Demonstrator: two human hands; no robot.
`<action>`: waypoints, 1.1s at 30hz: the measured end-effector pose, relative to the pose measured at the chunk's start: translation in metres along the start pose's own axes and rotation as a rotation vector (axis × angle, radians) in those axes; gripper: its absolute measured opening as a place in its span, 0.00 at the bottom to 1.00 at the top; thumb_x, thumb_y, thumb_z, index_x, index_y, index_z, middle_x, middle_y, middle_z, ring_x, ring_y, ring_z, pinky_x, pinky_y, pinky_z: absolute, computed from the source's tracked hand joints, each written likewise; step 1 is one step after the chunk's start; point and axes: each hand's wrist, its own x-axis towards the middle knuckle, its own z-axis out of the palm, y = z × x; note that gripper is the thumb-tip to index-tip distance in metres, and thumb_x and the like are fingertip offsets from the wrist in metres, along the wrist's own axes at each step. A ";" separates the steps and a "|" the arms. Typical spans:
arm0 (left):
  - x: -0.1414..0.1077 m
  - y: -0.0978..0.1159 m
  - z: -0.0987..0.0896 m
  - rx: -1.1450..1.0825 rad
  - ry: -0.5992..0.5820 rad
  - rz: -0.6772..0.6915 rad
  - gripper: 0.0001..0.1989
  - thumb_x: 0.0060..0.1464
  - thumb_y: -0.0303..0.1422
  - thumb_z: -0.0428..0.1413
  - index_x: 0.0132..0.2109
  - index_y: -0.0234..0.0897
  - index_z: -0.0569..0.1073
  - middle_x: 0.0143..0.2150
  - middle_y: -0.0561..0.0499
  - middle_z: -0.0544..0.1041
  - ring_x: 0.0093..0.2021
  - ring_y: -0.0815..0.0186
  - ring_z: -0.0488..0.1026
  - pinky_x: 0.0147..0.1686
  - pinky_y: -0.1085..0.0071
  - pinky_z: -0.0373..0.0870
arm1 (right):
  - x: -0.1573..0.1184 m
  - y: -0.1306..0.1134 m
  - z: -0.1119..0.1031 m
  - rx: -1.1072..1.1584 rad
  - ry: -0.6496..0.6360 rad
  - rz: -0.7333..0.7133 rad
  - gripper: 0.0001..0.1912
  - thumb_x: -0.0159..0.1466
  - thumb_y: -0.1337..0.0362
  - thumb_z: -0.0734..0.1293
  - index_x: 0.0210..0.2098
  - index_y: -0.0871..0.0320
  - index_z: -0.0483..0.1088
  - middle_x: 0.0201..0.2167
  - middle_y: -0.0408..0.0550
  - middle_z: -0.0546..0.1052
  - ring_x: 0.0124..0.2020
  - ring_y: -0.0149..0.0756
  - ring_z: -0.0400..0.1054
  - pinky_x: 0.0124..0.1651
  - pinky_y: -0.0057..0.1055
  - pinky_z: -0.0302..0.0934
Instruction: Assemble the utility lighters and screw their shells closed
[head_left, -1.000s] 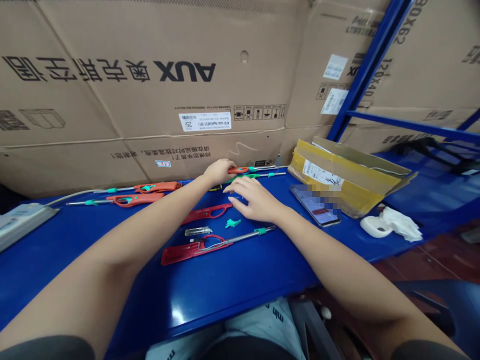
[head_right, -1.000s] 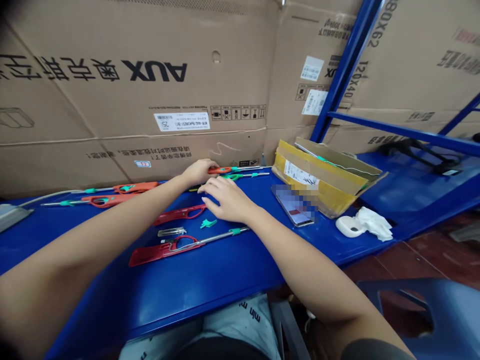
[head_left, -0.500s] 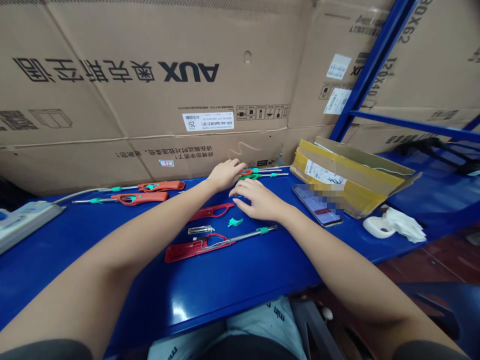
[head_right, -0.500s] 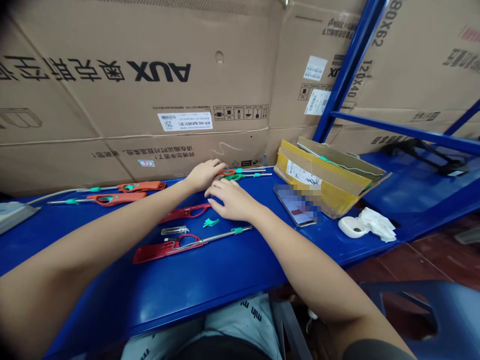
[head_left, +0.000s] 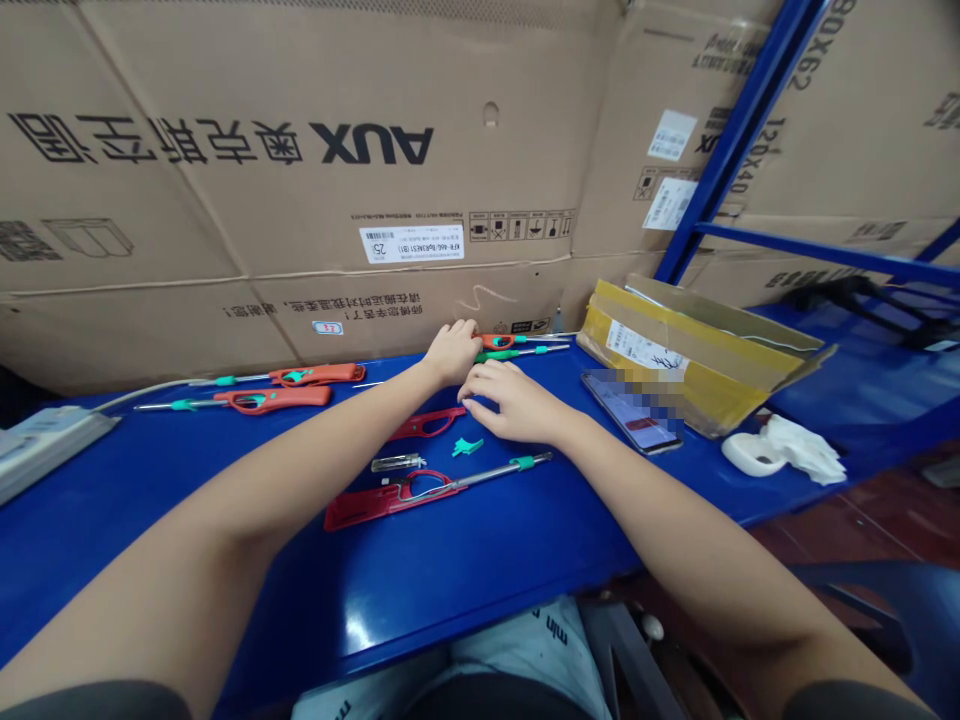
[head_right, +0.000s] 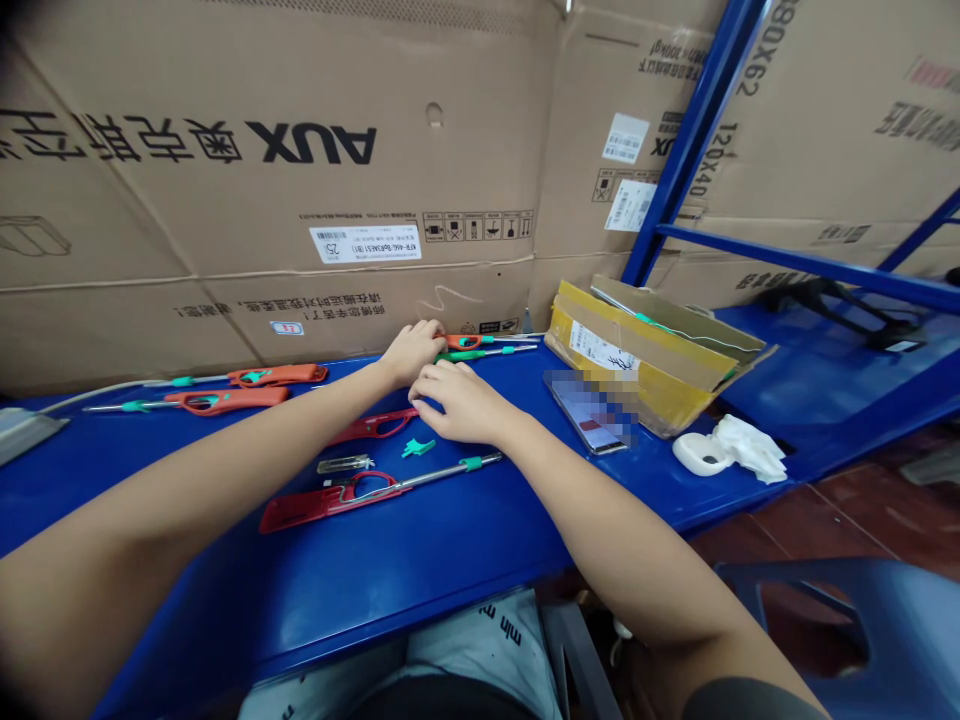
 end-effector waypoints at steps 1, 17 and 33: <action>0.002 0.001 -0.001 0.003 -0.002 -0.015 0.13 0.63 0.30 0.50 0.48 0.30 0.78 0.56 0.33 0.71 0.56 0.48 0.68 0.51 0.56 0.65 | 0.000 0.000 0.000 -0.004 0.001 0.003 0.10 0.71 0.65 0.62 0.42 0.58 0.76 0.44 0.51 0.78 0.50 0.42 0.68 0.55 0.41 0.58; -0.051 -0.019 -0.050 0.092 -0.068 -0.120 0.18 0.62 0.39 0.52 0.56 0.39 0.67 0.43 0.41 0.82 0.42 0.49 0.81 0.34 0.64 0.69 | -0.018 0.065 -0.039 -0.173 0.073 0.349 0.14 0.71 0.59 0.62 0.50 0.59 0.74 0.51 0.59 0.79 0.54 0.52 0.70 0.57 0.49 0.59; -0.092 -0.017 -0.062 0.042 -0.007 -0.032 0.19 0.62 0.50 0.56 0.48 0.40 0.76 0.45 0.44 0.83 0.41 0.53 0.81 0.33 0.67 0.67 | -0.007 0.026 -0.032 -0.160 -0.015 0.146 0.15 0.73 0.60 0.61 0.45 0.61 0.77 0.45 0.57 0.83 0.44 0.47 0.77 0.45 0.37 0.64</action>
